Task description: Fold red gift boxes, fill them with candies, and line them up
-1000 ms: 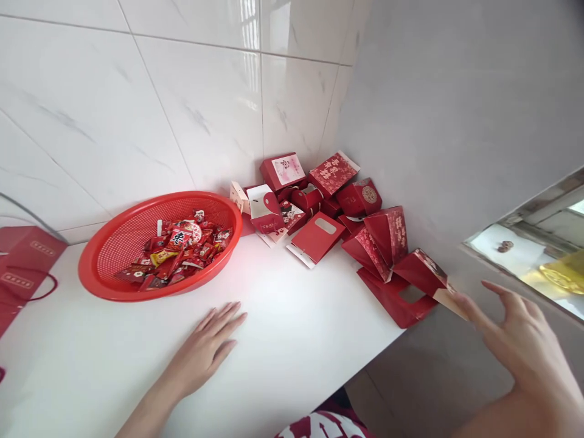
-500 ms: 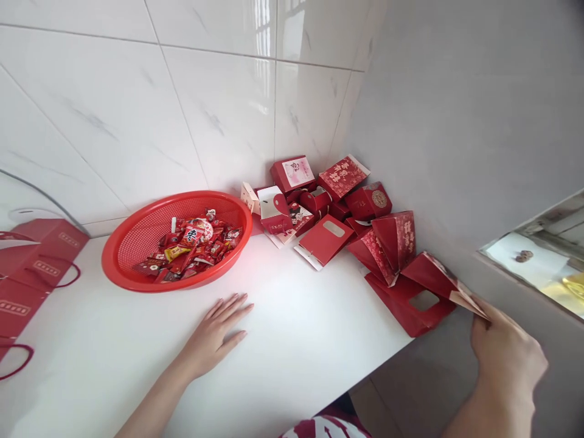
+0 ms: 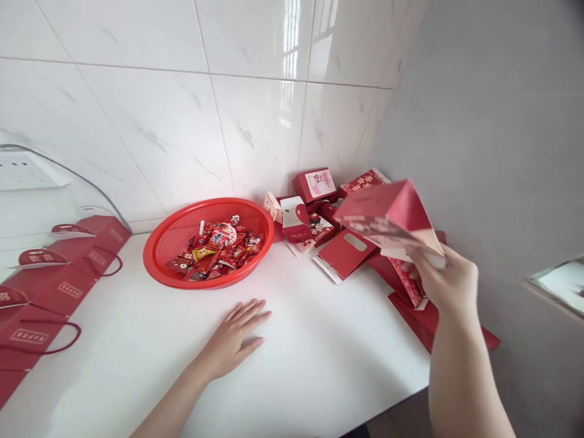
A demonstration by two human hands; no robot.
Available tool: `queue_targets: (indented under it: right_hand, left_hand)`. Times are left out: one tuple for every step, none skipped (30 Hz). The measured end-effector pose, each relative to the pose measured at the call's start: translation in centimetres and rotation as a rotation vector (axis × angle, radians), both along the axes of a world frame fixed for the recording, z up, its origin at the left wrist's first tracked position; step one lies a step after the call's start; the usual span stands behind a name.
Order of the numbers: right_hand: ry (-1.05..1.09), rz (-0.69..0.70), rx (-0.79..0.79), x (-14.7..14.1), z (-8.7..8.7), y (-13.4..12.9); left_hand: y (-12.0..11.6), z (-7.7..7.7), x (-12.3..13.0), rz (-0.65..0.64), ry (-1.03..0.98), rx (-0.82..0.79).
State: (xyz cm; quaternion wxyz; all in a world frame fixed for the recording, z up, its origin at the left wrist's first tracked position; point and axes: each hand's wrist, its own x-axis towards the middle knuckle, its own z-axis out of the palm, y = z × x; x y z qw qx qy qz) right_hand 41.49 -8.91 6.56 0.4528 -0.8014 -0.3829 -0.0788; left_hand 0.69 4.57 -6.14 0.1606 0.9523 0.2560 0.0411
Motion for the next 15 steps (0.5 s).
queue_targets:
  right_hand:
    - [0.079,0.026,0.024,-0.2,1.0,2.4]
    - [0.108,0.046,0.070,-0.2,2.0,4.9]
    - [0.097,0.093,0.095,-0.2,3.1,7.4]
    - [0.041,0.124,0.107,-0.1,4.2,9.9]
    - [-0.044,0.118,0.103,0.2,5.2,12.4]
    - [-0.145,0.097,0.088,0.5,6.3,14.6]
    - [-0.226,0.080,0.055,1.0,7.3,16.6]
    - [-0.292,0.039,0.030,1.6,8.4,18.2]
    - [-0.335,0.001,0.012,2.3,9.4,19.5]
    - [-0.353,-0.031,0.013,3.0,10.3,20.3]
    - [-0.373,-0.067,0.019,3.8,11.2,20.9]
    - [-0.389,-0.099,0.031,4.7,11.9,21.2]
    - [-0.400,-0.126,0.045,5.5,12.4,21.4]
    - [-0.411,-0.149,0.060,6.2,12.6,21.6]
    - [-0.427,-0.163,0.062,6.9,12.6,21.8]
  left_hand:
    - [-0.1,0.1,0.0,0.004,-0.002,-0.006]
    - [-0.1,0.3,0.0,0.008,-0.003,-0.015]
    - [-0.2,0.4,0.0,0.012,-0.003,-0.024]
    - [-0.3,0.5,0.0,0.014,-0.001,-0.034]
    - [-0.4,0.6,0.0,0.016,0.001,-0.043]
    - [-0.5,0.7,0.0,0.020,0.002,-0.048]
    - [-0.6,0.8,0.1,0.026,0.004,-0.053]
    - [-0.7,0.8,0.1,0.035,0.004,-0.057]
    - [-0.8,0.8,0.0,0.044,0.003,-0.059]
    - [-0.9,0.8,0.0,0.051,0.003,-0.062]
    - [-0.9,0.9,0.0,0.054,0.004,-0.066]
    - [-0.9,0.9,-0.1,0.055,0.005,-0.069]
    - [-0.9,0.9,-0.1,0.053,0.005,-0.069]
    - [-0.8,0.9,-0.1,0.051,0.003,-0.067]
    - [-0.6,0.8,-0.2,0.049,-0.003,-0.061]
